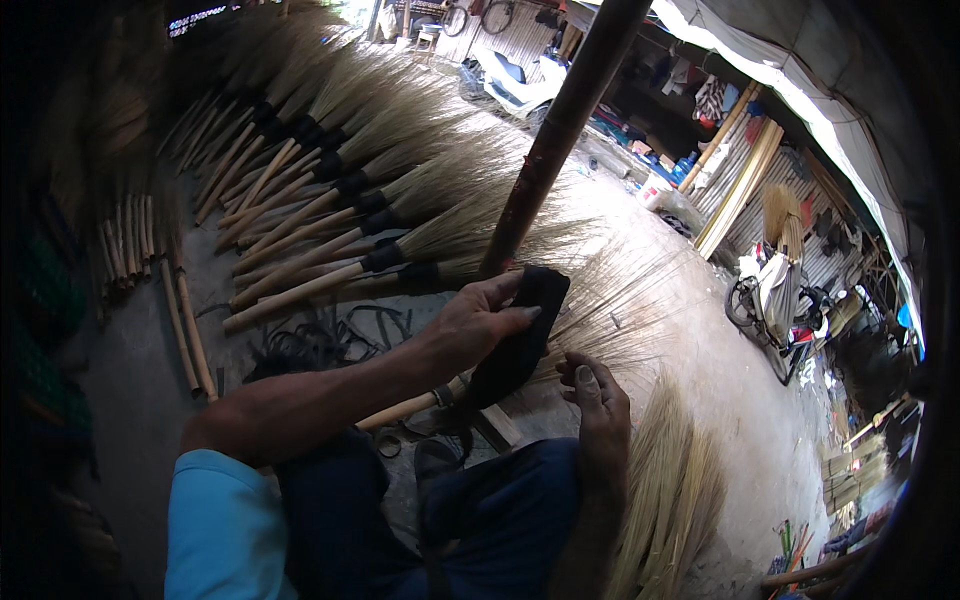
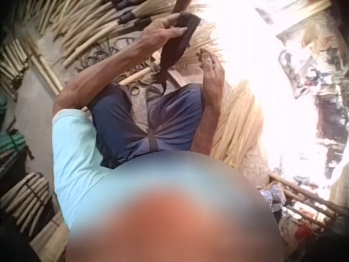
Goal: The person assembles a broom by wrapping black rubber strips around the base of a bundle of straw and securing them with a hammer. They then place the finished broom among others.
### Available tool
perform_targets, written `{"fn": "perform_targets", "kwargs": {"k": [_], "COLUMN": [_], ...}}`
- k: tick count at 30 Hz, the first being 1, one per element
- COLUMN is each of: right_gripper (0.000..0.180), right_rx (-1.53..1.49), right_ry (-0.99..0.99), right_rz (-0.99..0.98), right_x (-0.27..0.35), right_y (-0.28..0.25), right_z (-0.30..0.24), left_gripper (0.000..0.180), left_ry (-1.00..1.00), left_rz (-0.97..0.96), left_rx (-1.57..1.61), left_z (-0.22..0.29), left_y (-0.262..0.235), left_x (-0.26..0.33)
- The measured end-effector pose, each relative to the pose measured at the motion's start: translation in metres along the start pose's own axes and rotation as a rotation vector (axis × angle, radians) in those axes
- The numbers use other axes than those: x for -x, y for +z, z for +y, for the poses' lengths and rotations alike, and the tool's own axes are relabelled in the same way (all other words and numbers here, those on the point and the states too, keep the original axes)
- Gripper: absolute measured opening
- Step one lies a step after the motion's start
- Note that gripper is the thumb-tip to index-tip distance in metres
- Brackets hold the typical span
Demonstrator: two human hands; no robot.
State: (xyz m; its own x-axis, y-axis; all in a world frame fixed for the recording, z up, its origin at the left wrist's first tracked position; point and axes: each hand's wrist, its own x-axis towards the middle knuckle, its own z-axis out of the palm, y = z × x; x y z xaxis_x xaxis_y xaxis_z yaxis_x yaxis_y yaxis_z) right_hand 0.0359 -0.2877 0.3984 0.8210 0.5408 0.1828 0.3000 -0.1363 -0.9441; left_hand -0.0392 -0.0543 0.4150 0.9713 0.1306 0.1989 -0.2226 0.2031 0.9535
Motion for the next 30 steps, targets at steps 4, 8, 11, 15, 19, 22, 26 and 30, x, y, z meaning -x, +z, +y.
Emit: {"fn": "perform_targets", "kwargs": {"k": [4, 8, 11, 15, 19, 22, 26, 30], "right_gripper": [0.052, 0.038, 0.026, 0.017, 0.021, 0.021, 0.022, 0.018], "right_rx": [-0.266, -0.638, -0.726, -0.544, 0.054, 0.538, 0.692, 0.827], "right_ry": [0.050, -0.012, -0.074, -0.270, -0.186, -0.171, -0.263, -0.388], "right_rz": [-0.022, 0.024, 0.156, 0.281, 0.368, 0.243, 0.216, 0.204], "right_x": [-0.005, -0.008, -0.008, -0.012, -0.009, -0.004, 0.001, 0.002], "right_y": [0.000, 0.003, -0.002, -0.011, -0.010, 0.003, 0.017, 0.024], "right_z": [0.004, 0.012, 0.018, 0.024, 0.021, 0.012, -0.001, -0.004], "left_gripper": [0.060, 0.073, 0.071, 0.060, 0.048, 0.046, 0.045, 0.042], "left_ry": [0.082, -0.047, -0.032, -0.231, -0.077, -0.142, -0.308, -0.425], "left_rz": [-0.087, -0.279, -0.302, -0.155, -0.083, -0.136, -0.144, -0.116], "left_rx": [-0.060, -0.358, -0.427, -0.669, -0.743, -0.509, -0.034, 0.002], "left_z": [0.000, 0.007, 0.011, 0.011, 0.003, -0.007, -0.018, -0.029], "left_y": [0.023, 0.044, 0.051, 0.041, 0.036, 0.044, 0.052, 0.048], "left_x": [0.013, 0.025, 0.024, 0.017, 0.011, 0.009, 0.001, -0.003]}}
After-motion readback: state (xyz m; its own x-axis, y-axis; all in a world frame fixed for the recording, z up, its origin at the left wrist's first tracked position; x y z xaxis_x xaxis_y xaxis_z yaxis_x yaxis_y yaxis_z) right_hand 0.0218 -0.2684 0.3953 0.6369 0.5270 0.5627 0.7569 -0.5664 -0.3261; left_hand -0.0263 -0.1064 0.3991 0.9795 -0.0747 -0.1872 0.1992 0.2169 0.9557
